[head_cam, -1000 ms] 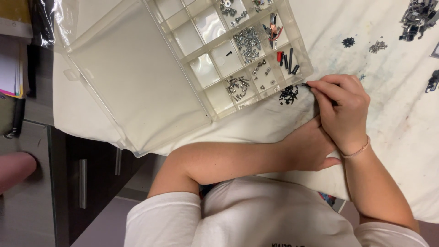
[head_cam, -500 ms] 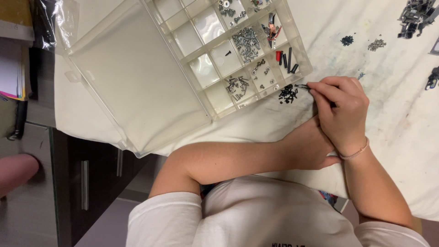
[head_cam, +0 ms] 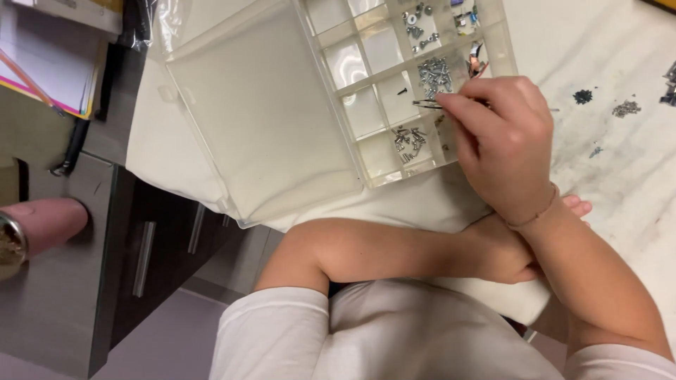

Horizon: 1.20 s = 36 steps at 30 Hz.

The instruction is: Sorting and storing small electronic components into a plastic organizer box using tweezers.

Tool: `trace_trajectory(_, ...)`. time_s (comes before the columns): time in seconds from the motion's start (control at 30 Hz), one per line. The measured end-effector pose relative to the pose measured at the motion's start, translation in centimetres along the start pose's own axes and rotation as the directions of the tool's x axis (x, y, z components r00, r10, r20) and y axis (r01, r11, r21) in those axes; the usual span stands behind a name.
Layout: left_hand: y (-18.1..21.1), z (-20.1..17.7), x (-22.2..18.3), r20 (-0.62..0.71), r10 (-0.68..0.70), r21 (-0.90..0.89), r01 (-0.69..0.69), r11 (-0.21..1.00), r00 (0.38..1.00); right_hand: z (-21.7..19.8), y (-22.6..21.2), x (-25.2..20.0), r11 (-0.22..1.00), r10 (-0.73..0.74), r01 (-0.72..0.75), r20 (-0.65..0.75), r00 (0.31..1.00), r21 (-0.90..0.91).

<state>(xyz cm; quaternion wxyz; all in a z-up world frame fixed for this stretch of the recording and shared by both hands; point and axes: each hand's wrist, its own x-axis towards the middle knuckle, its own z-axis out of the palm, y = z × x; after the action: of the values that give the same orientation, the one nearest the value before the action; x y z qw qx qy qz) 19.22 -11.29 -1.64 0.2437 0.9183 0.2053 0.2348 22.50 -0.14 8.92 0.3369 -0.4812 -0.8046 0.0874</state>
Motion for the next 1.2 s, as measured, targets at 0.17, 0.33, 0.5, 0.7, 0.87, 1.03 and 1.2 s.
trace_trajectory(0.17,0.0,2.5,0.2,-0.015,0.073,0.017,-0.073,0.997,0.997,-0.9,0.2,0.0,0.994,-0.052,0.054,0.029,0.998,-0.099)
trace_trajectory(0.33,0.2,-0.1,0.8,-0.149,-0.101,-0.482,0.017,0.876,0.984,-5.8,0.8,-5.9,0.955,0.245,-0.211,-0.151,0.958,0.206)
trace_trajectory(0.5,1.9,-5.9,-0.8,-0.061,-0.498,-0.591,0.370,0.716,0.865,-7.3,1.9,-12.4,0.739,0.603,-0.434,-0.220,0.767,0.515)
trace_trajectory(0.7,1.0,-7.2,-3.9,-0.035,-0.608,-0.559,0.489,0.669,0.793,-3.0,0.2,-14.4,0.561,0.703,-0.535,-0.022,0.711,0.632)
trace_trajectory(0.87,-0.7,-8.7,-7.2,-0.262,-0.600,-0.260,0.543,0.798,0.756,-2.1,2.8,-14.9,0.832,0.443,-0.336,-0.163,0.882,0.442)
trace_trajectory(1.03,-1.0,-9.9,-7.4,-0.326,-0.574,0.026,0.614,0.789,0.751,-2.5,4.8,-14.9,0.874,0.419,-0.346,-0.170,0.892,0.342)
trace_trajectory(1.2,-1.8,-8.6,-7.6,-0.396,-0.493,0.182,0.592,0.785,0.775,-2.1,5.2,-15.0,0.878,0.413,-0.356,-0.129,0.901,0.321)
